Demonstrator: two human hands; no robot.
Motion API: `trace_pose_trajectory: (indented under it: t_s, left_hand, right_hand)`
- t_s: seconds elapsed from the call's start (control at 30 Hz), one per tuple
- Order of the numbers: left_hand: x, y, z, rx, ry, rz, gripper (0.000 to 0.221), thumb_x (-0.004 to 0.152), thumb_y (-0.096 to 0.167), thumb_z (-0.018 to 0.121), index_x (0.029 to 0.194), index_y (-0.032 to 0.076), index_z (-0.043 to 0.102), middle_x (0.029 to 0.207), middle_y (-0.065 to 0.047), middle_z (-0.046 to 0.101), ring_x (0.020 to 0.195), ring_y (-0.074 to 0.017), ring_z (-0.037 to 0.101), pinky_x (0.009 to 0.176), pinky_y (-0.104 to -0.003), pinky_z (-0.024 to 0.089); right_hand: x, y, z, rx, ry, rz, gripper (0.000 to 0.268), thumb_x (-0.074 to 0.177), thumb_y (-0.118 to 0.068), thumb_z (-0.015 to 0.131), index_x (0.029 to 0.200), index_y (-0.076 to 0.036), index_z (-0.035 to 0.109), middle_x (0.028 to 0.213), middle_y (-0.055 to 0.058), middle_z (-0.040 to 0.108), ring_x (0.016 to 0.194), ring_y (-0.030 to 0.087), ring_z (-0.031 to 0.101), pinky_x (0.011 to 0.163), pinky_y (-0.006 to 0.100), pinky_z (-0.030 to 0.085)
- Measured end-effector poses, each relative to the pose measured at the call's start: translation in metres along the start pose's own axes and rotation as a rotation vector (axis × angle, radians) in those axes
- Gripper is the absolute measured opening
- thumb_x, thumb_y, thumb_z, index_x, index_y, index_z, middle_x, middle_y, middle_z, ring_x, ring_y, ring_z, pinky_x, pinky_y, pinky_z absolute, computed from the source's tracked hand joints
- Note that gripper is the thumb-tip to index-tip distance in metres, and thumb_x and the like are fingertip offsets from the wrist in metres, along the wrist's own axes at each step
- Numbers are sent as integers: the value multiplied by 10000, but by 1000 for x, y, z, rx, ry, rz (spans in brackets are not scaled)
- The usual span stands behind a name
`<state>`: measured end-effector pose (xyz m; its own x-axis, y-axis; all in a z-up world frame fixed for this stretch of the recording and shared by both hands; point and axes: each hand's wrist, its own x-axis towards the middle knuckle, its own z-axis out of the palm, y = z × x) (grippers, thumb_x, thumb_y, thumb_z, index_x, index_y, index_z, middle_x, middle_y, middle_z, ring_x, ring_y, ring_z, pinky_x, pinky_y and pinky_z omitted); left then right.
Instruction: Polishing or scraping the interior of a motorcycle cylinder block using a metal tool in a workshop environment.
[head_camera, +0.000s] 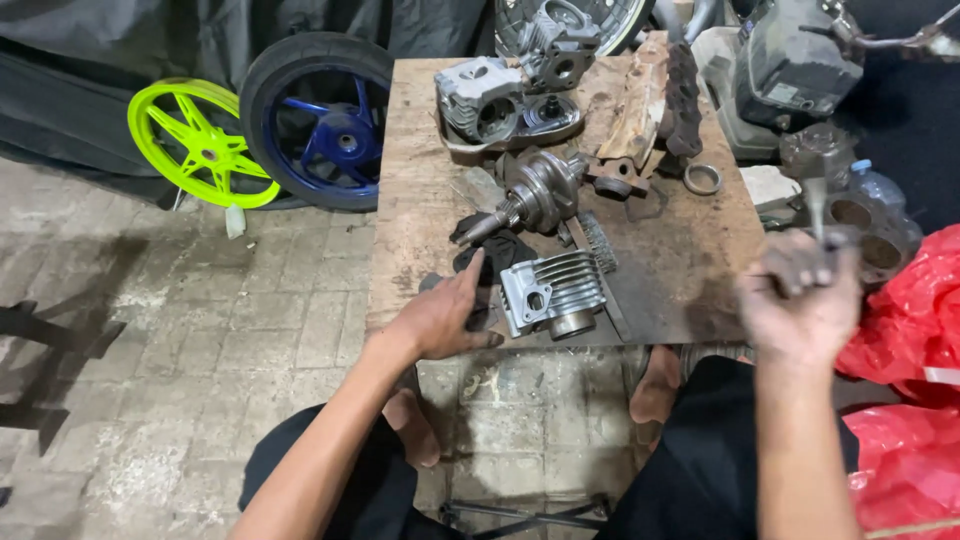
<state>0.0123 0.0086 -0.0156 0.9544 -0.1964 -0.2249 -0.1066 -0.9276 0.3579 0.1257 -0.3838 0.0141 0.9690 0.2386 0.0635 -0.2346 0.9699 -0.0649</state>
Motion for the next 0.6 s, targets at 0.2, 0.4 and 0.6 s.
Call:
trace_pose_trajectory:
  t_s: [0.2,0.4,0.6]
  left_hand:
    - [10,-16,6,-171,190,95,1211,734,358,832,1614,-25,93,1443,-237,543,1134,-395,610,966,-455,520]
    - [8,8,-20,-227,120,123,1289,685,440,896,1622,-26,145,1399,-302,567,1288,-500,518,1054,-619,457]
    - [13,9,-11,-193,140,210,1249,716,516,860,1637,6,188,1420,-228,579,1369,-408,477,1062,-533,450]
  right_hand:
    - [25,65,-7,148,-84,177,112,1068,-77,558,1070,-7,645,641,-54,391,498,61,280,490,209,245]
    - [30,112,12,159,5,186,270,1029,-68,512,778,-154,461,471,-114,281,449,43,314,414,152,260]
    - [22,114,-2,209,-22,274,234,1060,-120,451,830,-150,482,487,-70,357,454,66,341,434,183,335]
